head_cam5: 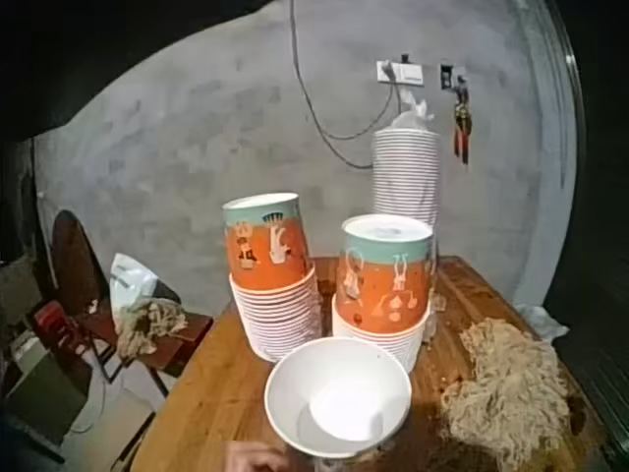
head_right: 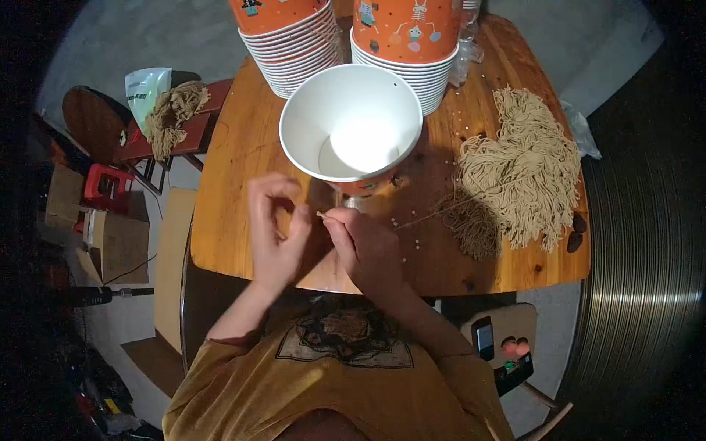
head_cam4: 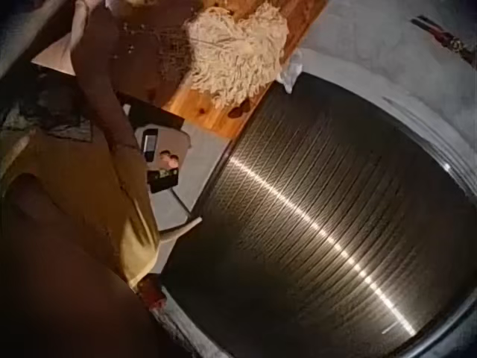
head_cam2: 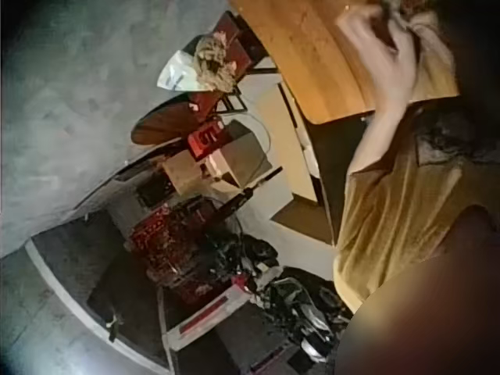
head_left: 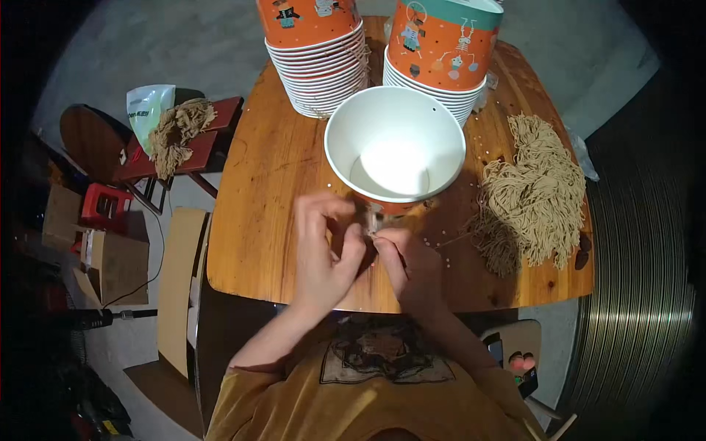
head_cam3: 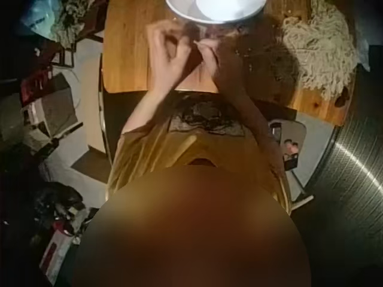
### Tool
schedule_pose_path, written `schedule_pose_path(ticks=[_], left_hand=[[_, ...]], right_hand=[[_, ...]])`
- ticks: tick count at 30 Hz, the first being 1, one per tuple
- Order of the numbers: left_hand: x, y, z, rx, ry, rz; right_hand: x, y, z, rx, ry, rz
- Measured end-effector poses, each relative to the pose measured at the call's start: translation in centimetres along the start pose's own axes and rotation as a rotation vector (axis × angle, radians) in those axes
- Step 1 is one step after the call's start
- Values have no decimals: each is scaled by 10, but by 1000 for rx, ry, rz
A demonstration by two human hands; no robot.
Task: Preparing and packaging fibrous filler material into festive paper cups.
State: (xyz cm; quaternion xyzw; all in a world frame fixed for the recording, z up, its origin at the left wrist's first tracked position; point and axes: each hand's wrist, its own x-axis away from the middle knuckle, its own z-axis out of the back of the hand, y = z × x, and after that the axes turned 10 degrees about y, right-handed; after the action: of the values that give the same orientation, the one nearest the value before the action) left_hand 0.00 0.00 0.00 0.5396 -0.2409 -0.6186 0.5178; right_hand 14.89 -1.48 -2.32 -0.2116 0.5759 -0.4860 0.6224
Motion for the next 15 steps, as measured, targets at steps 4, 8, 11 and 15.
schedule_pose_path(ticks=[4, 8, 11, 15], left_hand=[[-51, 10, 17, -507, -83, -544], [-74, 11, 26, -543, -233, -635], [-80, 15, 23, -401, -347, -561], [-82, 21, 20, -341, -454, -468]], right_hand=[[-3, 0, -2, 21, 19, 25], [-6, -4, 8, 33, 24, -115], [-9, 6, 12, 10, 92, -20], [-18, 7, 18, -78, 97, -57]])
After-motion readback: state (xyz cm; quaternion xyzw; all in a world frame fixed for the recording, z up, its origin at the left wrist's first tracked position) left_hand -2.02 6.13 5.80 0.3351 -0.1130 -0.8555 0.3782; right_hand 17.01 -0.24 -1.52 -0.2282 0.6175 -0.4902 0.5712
